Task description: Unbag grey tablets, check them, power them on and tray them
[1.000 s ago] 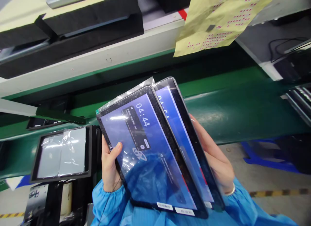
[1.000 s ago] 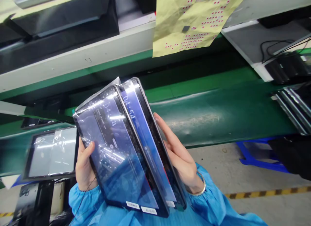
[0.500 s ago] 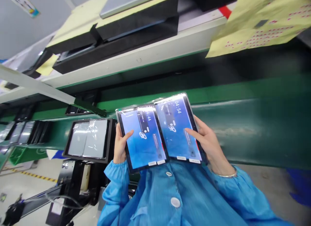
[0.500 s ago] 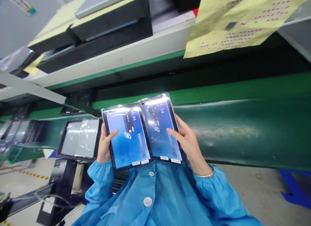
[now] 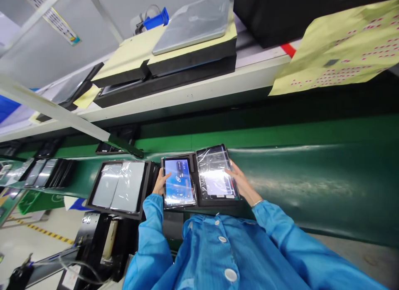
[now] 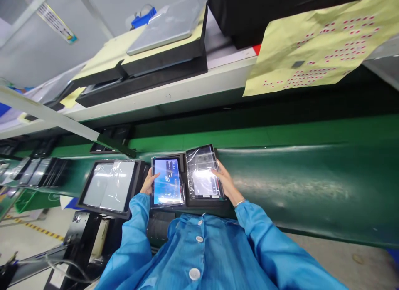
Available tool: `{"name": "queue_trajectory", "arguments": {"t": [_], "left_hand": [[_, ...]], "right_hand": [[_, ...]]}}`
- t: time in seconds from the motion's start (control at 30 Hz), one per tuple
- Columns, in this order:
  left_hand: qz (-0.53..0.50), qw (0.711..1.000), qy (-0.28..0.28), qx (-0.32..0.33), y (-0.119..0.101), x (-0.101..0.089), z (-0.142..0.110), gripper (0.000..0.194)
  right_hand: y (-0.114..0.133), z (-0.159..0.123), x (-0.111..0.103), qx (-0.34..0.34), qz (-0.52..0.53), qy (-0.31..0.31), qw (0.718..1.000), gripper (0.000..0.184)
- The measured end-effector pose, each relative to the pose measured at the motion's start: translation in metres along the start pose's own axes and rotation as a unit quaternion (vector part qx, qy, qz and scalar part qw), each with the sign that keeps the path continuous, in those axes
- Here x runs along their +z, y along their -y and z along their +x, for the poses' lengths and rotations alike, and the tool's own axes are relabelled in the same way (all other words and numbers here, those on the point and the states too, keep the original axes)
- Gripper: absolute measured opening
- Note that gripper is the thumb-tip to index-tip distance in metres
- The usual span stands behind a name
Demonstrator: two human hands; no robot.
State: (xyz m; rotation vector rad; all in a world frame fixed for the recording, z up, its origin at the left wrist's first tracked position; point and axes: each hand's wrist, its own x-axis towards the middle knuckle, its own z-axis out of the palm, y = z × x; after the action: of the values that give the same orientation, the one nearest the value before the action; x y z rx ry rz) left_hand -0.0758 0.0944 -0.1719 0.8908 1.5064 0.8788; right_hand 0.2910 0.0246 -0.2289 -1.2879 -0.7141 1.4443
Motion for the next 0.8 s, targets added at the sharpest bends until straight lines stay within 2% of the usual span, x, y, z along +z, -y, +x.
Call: {"name": "queue_trajectory", "arguments": {"t": [0.07, 0.17, 0.27, 0.37, 0.47, 0.53, 0.67, 0.8], "left_hand": [[0.025, 1.000, 0.003, -0.001, 0.006, -0.005, 0.014, 0.061], [0.071, 0.997, -0.001, 0.007, 0.008, -0.015, 0.032, 0.045], [0.132, 0.991, -0.024, 0.023, 0.007, -0.020, 0.046, 0.034], [0.214, 0.974, -0.059, 0.056, 0.006, -0.022, 0.050, 0.031], [0.300, 0.944, -0.104, 0.089, 0.011, -0.022, 0.036, 0.036], [0.353, 0.919, -0.144, 0.097, 0.019, -0.022, 0.017, 0.041], [0.451, 0.862, -0.221, 0.067, 0.047, -0.015, -0.027, 0.047], [0.510, 0.818, -0.265, 0.015, 0.079, 0.003, -0.058, 0.060]], "right_hand": [[-0.019, 0.007, 0.008, -0.006, -0.037, 0.013, 0.999, 0.045], [-0.040, 0.016, 0.010, -0.022, -0.109, 0.014, 0.994, 0.040], [-0.050, 0.014, 0.011, -0.052, -0.186, -0.007, 0.981, 0.045], [-0.048, 0.001, 0.013, -0.105, -0.255, -0.017, 0.961, 0.055], [-0.044, -0.014, 0.003, -0.147, -0.307, -0.017, 0.940, 0.057], [-0.046, -0.021, -0.014, -0.141, -0.336, -0.038, 0.931, 0.056], [-0.070, -0.033, -0.051, -0.051, -0.384, -0.075, 0.919, 0.043], [-0.095, -0.047, -0.062, 0.021, -0.419, -0.053, 0.906, 0.030]]}}
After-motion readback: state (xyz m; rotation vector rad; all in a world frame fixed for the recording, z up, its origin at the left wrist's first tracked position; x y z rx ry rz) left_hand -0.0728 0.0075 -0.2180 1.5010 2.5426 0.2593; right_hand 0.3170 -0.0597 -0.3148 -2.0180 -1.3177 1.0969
